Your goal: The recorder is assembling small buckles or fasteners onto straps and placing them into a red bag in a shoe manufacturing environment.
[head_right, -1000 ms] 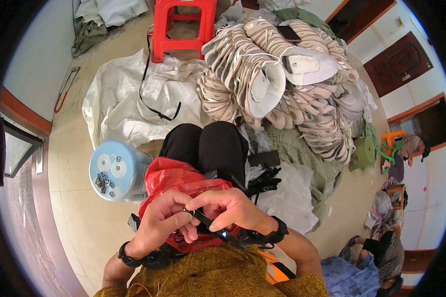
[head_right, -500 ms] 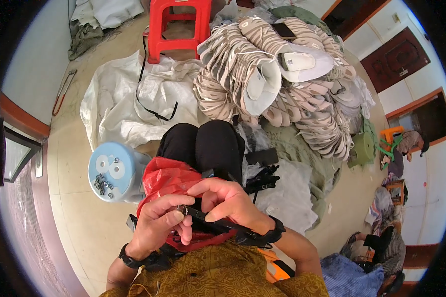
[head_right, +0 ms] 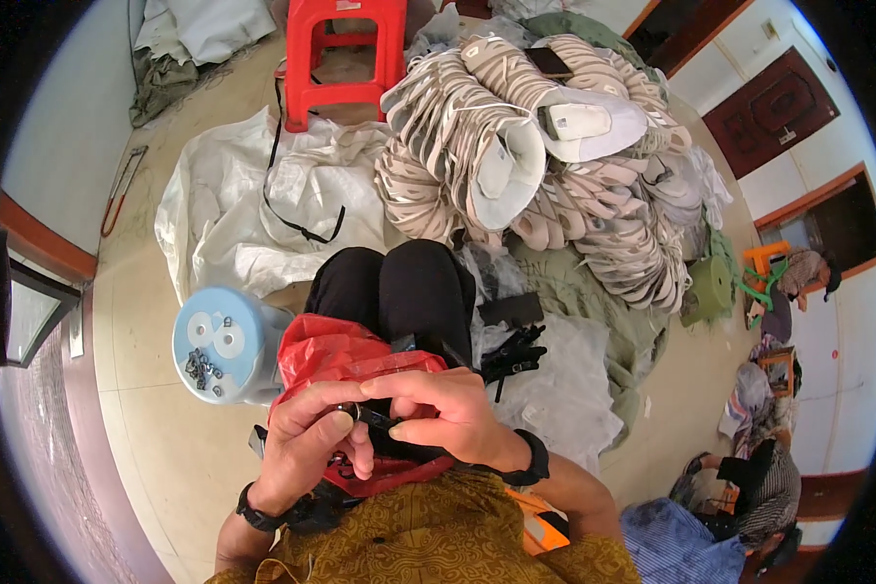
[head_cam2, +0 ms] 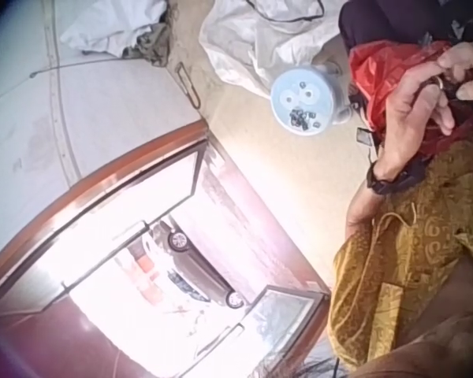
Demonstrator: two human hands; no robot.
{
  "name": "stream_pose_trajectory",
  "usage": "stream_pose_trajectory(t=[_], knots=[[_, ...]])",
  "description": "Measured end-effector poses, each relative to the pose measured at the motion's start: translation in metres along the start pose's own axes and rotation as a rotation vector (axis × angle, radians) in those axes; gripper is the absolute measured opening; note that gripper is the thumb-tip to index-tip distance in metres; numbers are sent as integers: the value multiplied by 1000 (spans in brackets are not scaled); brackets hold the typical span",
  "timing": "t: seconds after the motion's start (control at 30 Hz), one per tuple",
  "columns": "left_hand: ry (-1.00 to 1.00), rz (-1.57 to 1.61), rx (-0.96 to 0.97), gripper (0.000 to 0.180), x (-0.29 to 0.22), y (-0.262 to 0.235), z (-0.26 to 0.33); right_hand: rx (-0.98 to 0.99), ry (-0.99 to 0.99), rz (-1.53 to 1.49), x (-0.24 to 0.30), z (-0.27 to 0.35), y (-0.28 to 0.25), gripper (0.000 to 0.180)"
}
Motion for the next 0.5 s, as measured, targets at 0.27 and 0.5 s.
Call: stream_pose_trajectory(t=[0.27, 0.5], knots=[[24, -251, 55, 27, -2, -4, 3, 54, 339, -428, 5, -6, -6, 49], [68, -278, 19, 25, -3, 0, 4, 102, 341, -638, 4, -7, -5, 48]])
Point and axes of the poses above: each hand's wrist, its own z-axis away from the middle knuckle, its own y-axis out of the palm, x = y × z, the point moved 1 cm from there along -z, towards the middle knuckle, and after that the axes turned 10 degrees about x, right-handed, at the moved point
